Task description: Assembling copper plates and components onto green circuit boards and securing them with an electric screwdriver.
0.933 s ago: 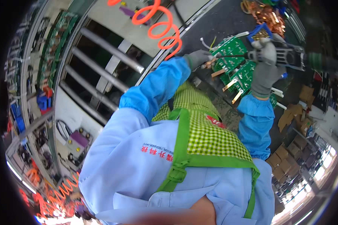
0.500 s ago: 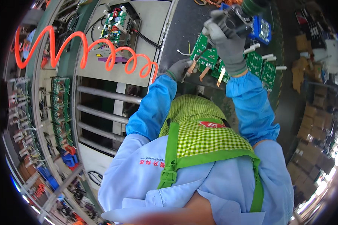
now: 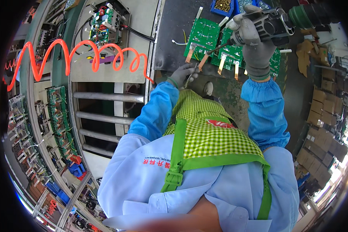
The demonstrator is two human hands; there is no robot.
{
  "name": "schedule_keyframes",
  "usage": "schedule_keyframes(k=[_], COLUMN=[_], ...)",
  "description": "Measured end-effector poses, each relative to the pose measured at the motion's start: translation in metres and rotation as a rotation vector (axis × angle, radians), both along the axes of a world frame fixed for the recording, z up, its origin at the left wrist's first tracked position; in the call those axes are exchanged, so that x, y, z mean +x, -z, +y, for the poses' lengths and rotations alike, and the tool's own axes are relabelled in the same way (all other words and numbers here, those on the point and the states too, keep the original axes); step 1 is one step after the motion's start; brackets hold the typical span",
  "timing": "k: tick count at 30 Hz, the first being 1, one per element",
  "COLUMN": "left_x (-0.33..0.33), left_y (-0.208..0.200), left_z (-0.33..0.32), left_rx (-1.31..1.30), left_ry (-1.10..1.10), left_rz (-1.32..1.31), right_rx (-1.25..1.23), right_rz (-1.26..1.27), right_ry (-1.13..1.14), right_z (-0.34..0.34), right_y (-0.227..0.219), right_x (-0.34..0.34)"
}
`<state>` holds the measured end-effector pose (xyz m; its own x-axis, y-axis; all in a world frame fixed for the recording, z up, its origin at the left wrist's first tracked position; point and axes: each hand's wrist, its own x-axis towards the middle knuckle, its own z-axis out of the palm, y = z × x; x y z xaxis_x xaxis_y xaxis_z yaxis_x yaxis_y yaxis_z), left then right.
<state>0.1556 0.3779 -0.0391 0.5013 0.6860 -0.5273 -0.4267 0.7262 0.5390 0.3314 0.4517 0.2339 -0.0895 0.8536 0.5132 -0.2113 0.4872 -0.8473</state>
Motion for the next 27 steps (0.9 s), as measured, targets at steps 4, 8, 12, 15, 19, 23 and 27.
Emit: schedule_keyframes(k=[4,8,12,15,19,23,27], left_x=[0.019,0.043,0.05,0.058,0.052,0.047,0.063], left_y=[-0.015,-0.004,-0.004,-0.009,-0.014,-0.018,-0.022], left_z=[0.014,0.018,0.021,0.013,0.014,0.011,0.009], left_rx=[-0.083,-0.126,-0.148,-0.183,-0.249,-0.257,-0.157], left_ry=[-0.051,-0.217,-0.212,-0.357,-0.355,-0.292,-0.392], left_rz=[0.001,-0.13,-0.327,-0.433,-0.467,-0.572,-0.514], right_rx=[-0.107,-0.03,-0.024,-0.115,-0.039,-0.13,-0.081], right_rz=[0.199,0.01,-0.018,-0.024,-0.003,-0.053,0.006], right_ry=[-0.094,0.045,0.048,0.048,-0.082,0.043,-0.027], right_z=[0.005,-0.003,-0.006,0.004,-0.001,-0.003,-0.007], right_y=[0.011,0.006,0.004,0.004,0.005,0.006,0.006], right_x=[0.005,-0.005,-0.002,0.0,0.002,0.002,-0.001])
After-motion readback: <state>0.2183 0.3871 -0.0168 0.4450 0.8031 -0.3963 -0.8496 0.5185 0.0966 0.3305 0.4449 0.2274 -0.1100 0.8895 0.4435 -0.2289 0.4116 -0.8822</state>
